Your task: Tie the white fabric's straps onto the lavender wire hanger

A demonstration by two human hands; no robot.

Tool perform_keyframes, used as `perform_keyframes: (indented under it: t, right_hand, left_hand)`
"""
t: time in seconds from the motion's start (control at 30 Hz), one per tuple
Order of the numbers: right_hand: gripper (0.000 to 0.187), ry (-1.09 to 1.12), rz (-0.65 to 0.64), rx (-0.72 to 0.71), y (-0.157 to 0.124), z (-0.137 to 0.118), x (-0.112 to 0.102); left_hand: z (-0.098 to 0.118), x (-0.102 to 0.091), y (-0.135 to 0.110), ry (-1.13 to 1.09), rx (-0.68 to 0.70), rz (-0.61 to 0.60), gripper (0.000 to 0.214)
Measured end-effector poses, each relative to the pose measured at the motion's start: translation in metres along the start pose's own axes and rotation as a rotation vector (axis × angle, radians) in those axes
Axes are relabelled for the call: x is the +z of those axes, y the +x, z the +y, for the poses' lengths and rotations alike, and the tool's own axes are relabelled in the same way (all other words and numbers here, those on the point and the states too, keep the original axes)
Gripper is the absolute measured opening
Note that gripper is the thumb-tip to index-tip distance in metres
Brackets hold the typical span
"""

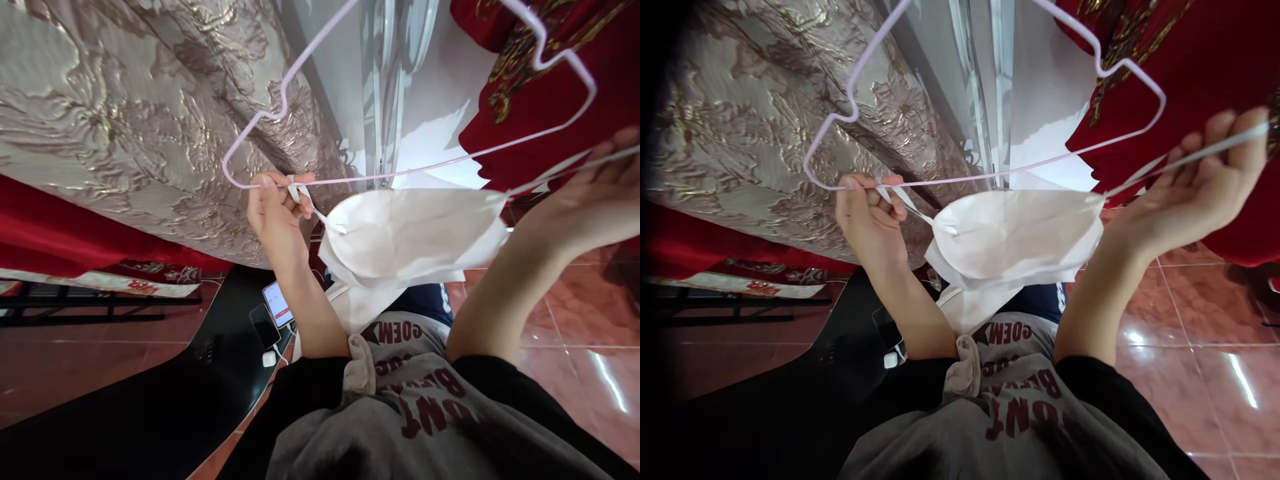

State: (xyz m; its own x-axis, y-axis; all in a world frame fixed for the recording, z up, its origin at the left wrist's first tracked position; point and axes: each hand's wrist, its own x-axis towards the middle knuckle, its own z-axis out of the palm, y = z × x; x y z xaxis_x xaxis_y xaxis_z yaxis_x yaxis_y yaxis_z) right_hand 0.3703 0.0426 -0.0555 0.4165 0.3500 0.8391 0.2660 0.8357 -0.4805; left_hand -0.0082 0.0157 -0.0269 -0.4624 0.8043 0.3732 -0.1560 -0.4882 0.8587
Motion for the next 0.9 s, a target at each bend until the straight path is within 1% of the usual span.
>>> perform_keyframes:
  t: [0.07,0.13,0.17,0.23,0.3,0.37,0.43,0.5,0.6,0.67,0.73,0.77,0.83,0.87,0.9]
  right_hand:
    - [0.062,-0.061,0.029,-0.047,-0.02,-0.024,0.02]
    - [0.05,-0.126,-0.02,-0.038,-0.027,-0.044,0.049]
    - [0.044,-0.159,-0.054,-0.008,-0.028,-0.051,0.064]
    - [0.035,-0.153,-0.152,0.042,-0.028,-0.057,0.089]
    - [0.028,-0.127,-0.255,0.062,-0.032,-0.054,0.103]
    - [0.025,-0.141,-0.331,0.04,-0.038,-0.048,0.107]
    - [0.026,-0.192,-0.371,0.012,-0.045,-0.042,0.104]
    - [0.03,-0.234,-0.413,0.014,-0.047,-0.038,0.099]
    - [0.033,-0.236,-0.457,0.016,-0.045,-0.035,0.096]
    - [0.031,-0.233,-0.472,0.014,-0.045,-0.034,0.098]
    - [0.028,-0.252,-0.479,0.03,-0.048,-0.034,0.1]
    - [0.028,-0.261,-0.483,0.045,-0.049,-0.034,0.101]
    - [0.028,-0.259,-0.482,0.065,-0.052,-0.034,0.102]
    - [0.028,-0.253,-0.475,0.068,-0.053,-0.034,0.103]
    - [0.027,-0.25,-0.463,0.069,-0.053,-0.035,0.103]
  left_hand:
    - [-0.004,0.001,0.001,0.031,-0.008,-0.006,0.036]
    - [-0.007,0.002,0.001,0.039,-0.02,-0.003,0.038]
    - [-0.008,0.003,0.0,0.035,-0.025,0.004,0.039]
    - [-0.007,0.005,-0.002,0.024,-0.033,0.022,0.038]
    - [-0.006,0.005,-0.003,0.028,-0.035,0.029,0.034]
    - [-0.004,0.003,-0.003,0.027,-0.022,0.025,0.032]
    - [-0.004,0.001,-0.003,0.02,0.01,0.014,0.03]
    - [-0.005,0.0,-0.003,0.028,0.026,0.002,0.031]
    - [-0.008,0.0,-0.003,0.059,-0.007,0.01,0.032]
    - [-0.01,-0.002,-0.003,0.052,-0.034,0.025,0.024]
    - [-0.01,-0.006,0.0,0.012,0.008,0.092,0.008]
    - [-0.01,-0.01,0.002,-0.011,0.063,0.135,0.016]
    - [-0.009,-0.018,0.006,-0.039,0.212,0.219,0.04]
    - [-0.008,-0.022,0.008,-0.036,0.279,0.23,0.047]
    - [-0.006,-0.025,0.011,-0.025,0.332,0.217,0.051]
